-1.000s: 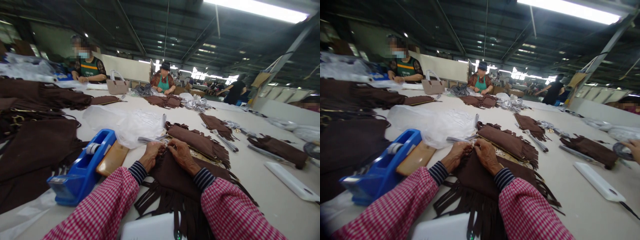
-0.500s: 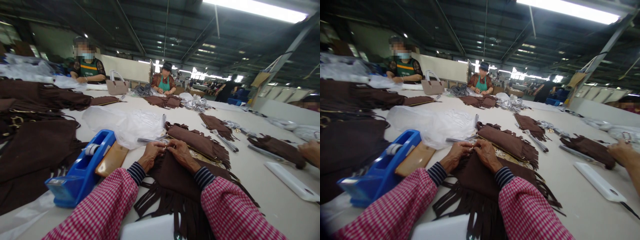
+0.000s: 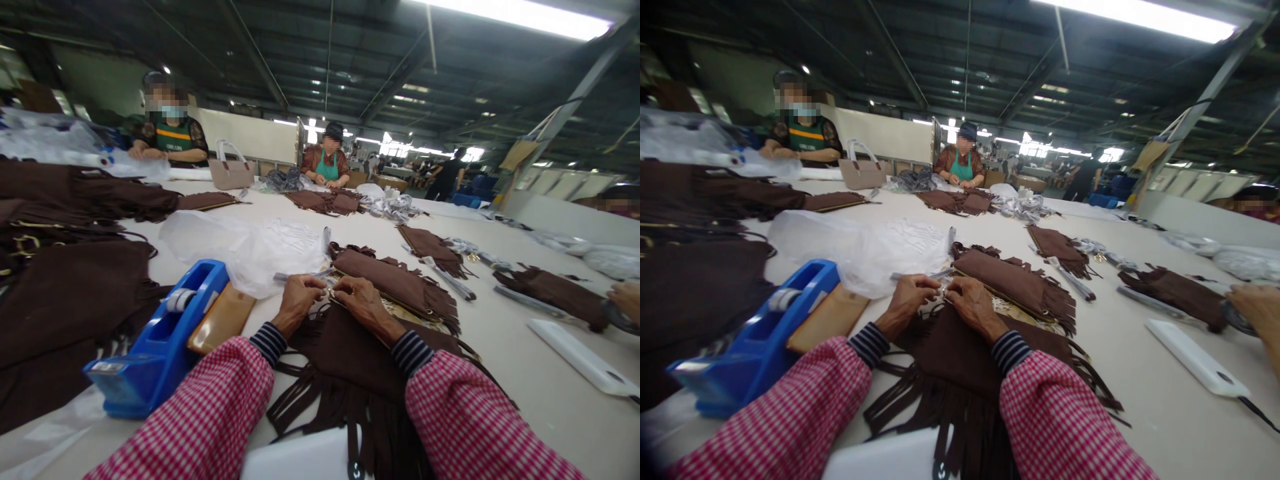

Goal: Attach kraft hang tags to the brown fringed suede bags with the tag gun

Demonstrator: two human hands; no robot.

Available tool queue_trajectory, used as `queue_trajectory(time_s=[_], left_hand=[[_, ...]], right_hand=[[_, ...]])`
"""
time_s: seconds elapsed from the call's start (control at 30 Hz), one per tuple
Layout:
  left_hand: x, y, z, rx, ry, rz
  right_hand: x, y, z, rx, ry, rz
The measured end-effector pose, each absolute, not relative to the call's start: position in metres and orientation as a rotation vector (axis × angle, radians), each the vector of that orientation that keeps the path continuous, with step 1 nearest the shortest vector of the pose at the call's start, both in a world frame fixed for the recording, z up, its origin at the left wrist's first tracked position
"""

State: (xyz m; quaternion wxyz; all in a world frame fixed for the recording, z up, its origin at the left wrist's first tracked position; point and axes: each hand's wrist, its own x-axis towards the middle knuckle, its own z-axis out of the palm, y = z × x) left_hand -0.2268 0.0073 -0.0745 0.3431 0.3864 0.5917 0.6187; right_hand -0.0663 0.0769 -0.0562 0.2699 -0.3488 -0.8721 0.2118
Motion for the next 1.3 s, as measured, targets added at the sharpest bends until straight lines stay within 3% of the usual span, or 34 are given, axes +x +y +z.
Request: queue_trajectory(time_s=[0.1, 0.33, 0.6, 1.3], left_hand=[[-0.235, 0.007, -0.06, 1.054, 1.503, 1.705], [-0.245, 0.006, -0.045, 0.948, 1.307, 1.74], [-0.247, 0.005, -0.059, 0.956, 1.343, 1.4], [-0.247, 0.009, -0.068, 1.124, 1.353, 1.48]], right_hand=[[-0.068, 0.082, -0.05, -0.903, -2.3, 0.551], [-0.093, 0.074, -0.052, -0.708, -2.114, 1.099], [-0.09, 0.069, -0.041, -0.708, -1.878, 1.227], [-0.084, 0.081, -0.048, -0.8, -2.024, 0.925]])
